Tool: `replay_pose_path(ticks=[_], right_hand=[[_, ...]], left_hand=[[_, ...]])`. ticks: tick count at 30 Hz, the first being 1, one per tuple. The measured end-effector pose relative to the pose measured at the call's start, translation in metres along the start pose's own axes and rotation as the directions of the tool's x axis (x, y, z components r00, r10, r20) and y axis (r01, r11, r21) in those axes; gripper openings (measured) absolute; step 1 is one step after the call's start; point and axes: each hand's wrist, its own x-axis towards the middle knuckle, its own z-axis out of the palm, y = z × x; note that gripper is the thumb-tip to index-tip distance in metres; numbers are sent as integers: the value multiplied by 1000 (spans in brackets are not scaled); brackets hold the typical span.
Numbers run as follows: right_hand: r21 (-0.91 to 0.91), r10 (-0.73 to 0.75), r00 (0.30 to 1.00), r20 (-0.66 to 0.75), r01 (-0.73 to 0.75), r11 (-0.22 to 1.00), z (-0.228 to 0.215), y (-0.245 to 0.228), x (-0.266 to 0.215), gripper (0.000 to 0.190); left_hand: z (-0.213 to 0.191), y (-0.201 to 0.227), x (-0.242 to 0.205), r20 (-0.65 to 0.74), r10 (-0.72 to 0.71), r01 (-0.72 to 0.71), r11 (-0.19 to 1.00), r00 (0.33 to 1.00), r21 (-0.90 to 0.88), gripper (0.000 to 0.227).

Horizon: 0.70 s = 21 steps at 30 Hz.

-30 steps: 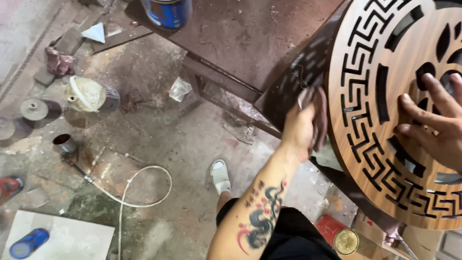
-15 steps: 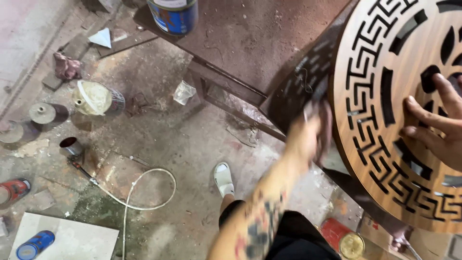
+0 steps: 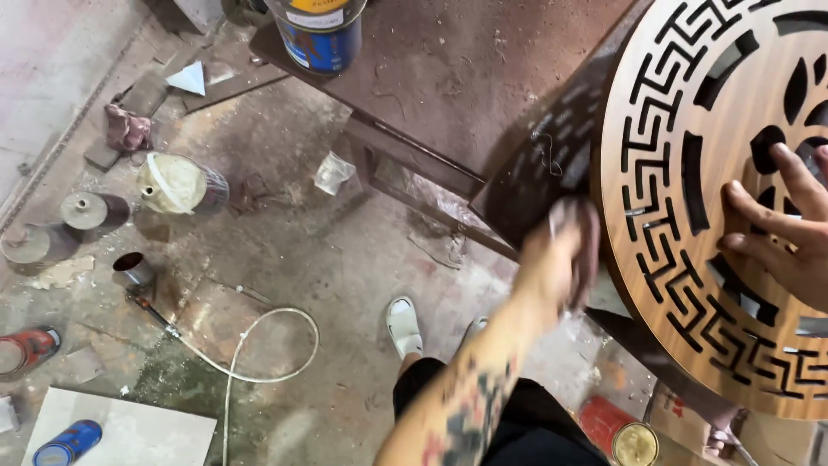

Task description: The person is polishing a decorative round wooden panel featuring a lotus flower design using a cloth rag.

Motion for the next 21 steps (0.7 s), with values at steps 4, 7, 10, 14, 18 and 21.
replay_pose_path(ticks=[4,7,10,14,18,21], right_hand=[[49,36,999,4,-36,998,-2,-2,-7,53],[81,31,1000,-2,-31,996,-2,-7,-3,49],[-33,-36,999,-1,36,999,-5,-6,5,48],[51,10,1000,-2,-10,999,-6,-15,14,50],[27,26,1000,-13,-26,999,-9,-17,11,50],[-36,17,1000,-13,-18,999,-10,-17,8,50]], left_hand=[[-4,-21,-23,138,-58,78,987,989,-144,20],[7,31,19,19,-40,40,999,999,-5,32],[16,75,16,131,-23,24,1000,991,-4,40],[0,29,-4,126,-37,50,994,991,-100,26],[-6,7,-24,161,-179,197,975,971,-104,25],[4,37,3,147,-60,68,997,987,-46,31]])
